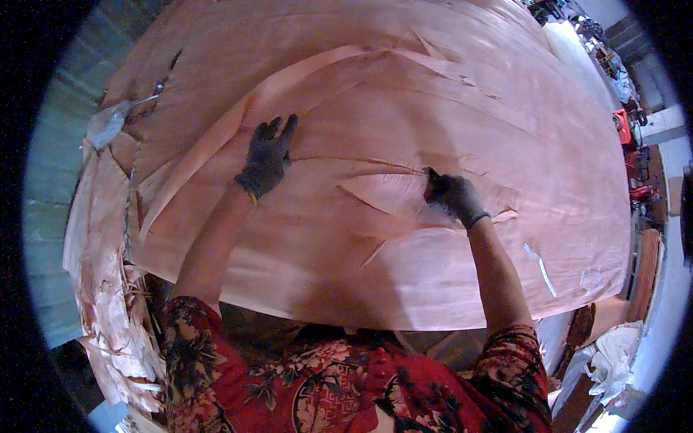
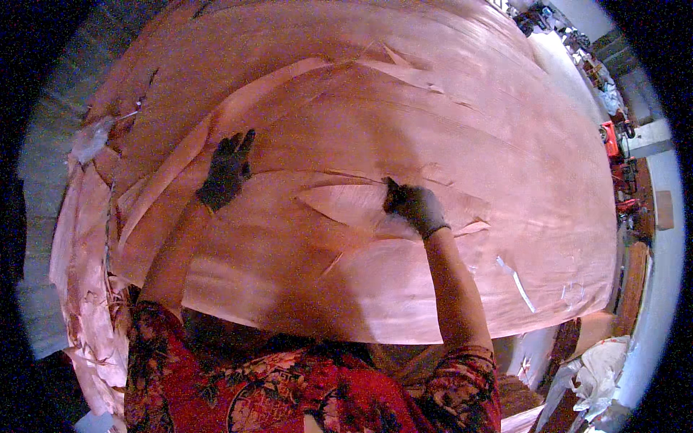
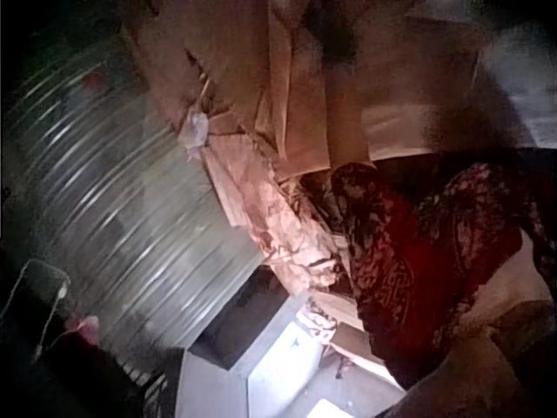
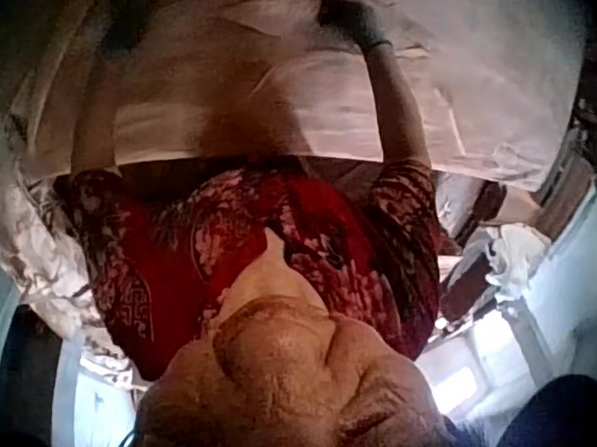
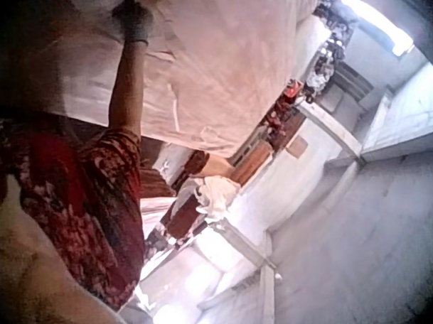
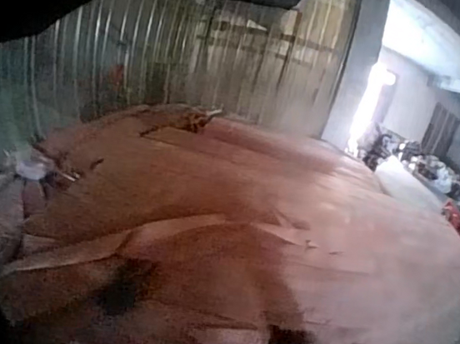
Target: The person applies thin wood veneer sheets to a large flat panel, smoothing them by hand and trimming excess with a utility knife. They use small pieces of tape to secure the veneer edges and continue layering sheets across the surface.
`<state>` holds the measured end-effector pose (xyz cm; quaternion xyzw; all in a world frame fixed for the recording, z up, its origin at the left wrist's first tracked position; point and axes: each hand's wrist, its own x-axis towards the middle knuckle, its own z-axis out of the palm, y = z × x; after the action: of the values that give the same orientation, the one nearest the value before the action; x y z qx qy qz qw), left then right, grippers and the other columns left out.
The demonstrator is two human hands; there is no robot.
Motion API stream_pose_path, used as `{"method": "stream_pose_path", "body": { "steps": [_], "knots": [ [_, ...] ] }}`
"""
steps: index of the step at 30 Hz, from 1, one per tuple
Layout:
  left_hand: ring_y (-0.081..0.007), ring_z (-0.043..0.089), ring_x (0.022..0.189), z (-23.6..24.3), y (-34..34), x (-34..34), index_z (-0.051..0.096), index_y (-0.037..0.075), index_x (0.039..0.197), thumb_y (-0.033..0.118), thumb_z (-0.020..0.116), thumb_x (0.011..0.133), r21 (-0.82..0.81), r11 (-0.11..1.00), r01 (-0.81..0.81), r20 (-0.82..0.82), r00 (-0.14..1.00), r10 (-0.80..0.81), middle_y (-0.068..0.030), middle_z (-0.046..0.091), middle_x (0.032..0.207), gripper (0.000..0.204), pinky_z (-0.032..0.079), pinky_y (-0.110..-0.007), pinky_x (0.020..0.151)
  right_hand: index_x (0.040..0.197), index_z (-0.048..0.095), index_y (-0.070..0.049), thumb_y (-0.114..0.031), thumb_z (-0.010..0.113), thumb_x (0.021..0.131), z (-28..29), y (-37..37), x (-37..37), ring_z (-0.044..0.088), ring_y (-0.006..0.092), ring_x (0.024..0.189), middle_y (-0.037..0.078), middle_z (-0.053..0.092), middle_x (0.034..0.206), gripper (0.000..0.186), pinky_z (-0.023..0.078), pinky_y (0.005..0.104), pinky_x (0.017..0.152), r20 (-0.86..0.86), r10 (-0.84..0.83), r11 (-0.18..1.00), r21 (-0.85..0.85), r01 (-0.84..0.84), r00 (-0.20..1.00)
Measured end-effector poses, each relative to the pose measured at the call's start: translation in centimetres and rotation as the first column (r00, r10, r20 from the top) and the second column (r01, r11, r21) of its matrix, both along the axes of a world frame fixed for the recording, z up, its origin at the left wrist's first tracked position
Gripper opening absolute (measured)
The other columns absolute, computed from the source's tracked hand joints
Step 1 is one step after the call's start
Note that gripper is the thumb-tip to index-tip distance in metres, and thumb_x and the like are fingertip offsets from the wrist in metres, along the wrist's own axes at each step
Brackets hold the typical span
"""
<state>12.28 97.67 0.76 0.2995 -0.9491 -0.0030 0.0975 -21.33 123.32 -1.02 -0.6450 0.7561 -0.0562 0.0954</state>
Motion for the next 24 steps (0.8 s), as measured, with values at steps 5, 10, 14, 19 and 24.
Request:
{"method": "stream_pose_path", "body": {
  "steps": [5, 10, 14, 19, 24],
  "knots": [
    [-0.0401, 0.027, 0.135, 2.5, 2.7, 0.4, 0.028, 0.005, 0.145, 0.03, 0.078, 0.063, -0.044, 0.996, 0.071, 0.179, 0.982, -0.062, -0.0183, 0.053, 0.126, 0.1, 0.022, -0.055, 0.109, 0.128, 0.053, -0.021, -0.041, 0.047, 0.087, 0.1, -0.3, 0.3, 0.065, 0.0346, 0.073, 0.014, 0.068, 0.085, 0.046, 0.052, 0.0469, 0.063, -0.167, 0.005, 0.989, 0.144, 0.02, 0.986],
    [-0.0397, 0.025, 0.136, 0.2, 4.0, 0.7, 0.022, 0.006, 0.147, 0.032, 0.08, 0.061, -0.083, 0.997, 0.002, 0.095, 0.995, 0.006, -0.0168, 0.053, 0.127, 0.107, 0.02, -0.054, 0.11, 0.129, 0.053, -0.02, -0.041, 0.046, 0.088, 0.2, -0.2, 0.4, 0.066, 0.0344, 0.072, 0.014, 0.068, 0.086, 0.047, 0.053, 0.0473, 0.062, -0.096, 0.002, 0.998, 0.065, 0.004, 0.995],
    [-0.0404, 0.028, 0.135, -1.1, 3.8, -0.1, 0.02, 0.007, 0.148, 0.034, 0.082, 0.059, -0.073, 0.997, -0.014, -0.04, 0.999, 0.011, -0.0188, 0.052, 0.128, 0.112, 0.021, -0.054, 0.109, 0.129, 0.052, -0.022, -0.042, 0.046, 0.088, 0.5, 0.1, 0.6, 0.066, 0.0344, 0.074, 0.015, 0.068, 0.089, 0.046, 0.053, 0.0468, 0.063, -0.073, -0.038, 0.996, 0.077, 0.044, 0.997],
    [-0.0409, 0.024, 0.137, 1.4, 5.3, -1.7, 0.017, 0.005, 0.148, 0.044, 0.083, 0.055, 0.102, 0.994, 0.025, 0.134, 0.99, -0.038, -0.0214, 0.05, 0.127, 0.121, 0.017, -0.053, 0.111, 0.127, 0.053, -0.025, -0.043, 0.045, 0.088, 0.9, -0.1, 1.0, 0.066, 0.035, 0.075, 0.014, 0.068, 0.088, 0.044, 0.053, 0.0473, 0.065, -0.099, -0.007, 1.0, 0.012, 0.008, 0.995],
    [-0.0411, 0.02, 0.138, 4.7, 9.1, 0.0, 0.017, 0.002, 0.148, 0.059, 0.078, 0.054, -0.009, 0.998, 0.059, 0.052, 0.997, -0.059, -0.0211, 0.038, 0.141, 0.126, 0.013, -0.053, 0.113, 0.114, 0.061, -0.017, -0.038, 0.049, 0.085, 0.5, -0.1, 1.0, 0.063, 0.0366, 0.075, 0.017, 0.066, 0.084, 0.038, 0.05, 0.0469, 0.066, -0.05, -0.082, 0.996, -0.023, 0.08, 0.995]
  ]
}}
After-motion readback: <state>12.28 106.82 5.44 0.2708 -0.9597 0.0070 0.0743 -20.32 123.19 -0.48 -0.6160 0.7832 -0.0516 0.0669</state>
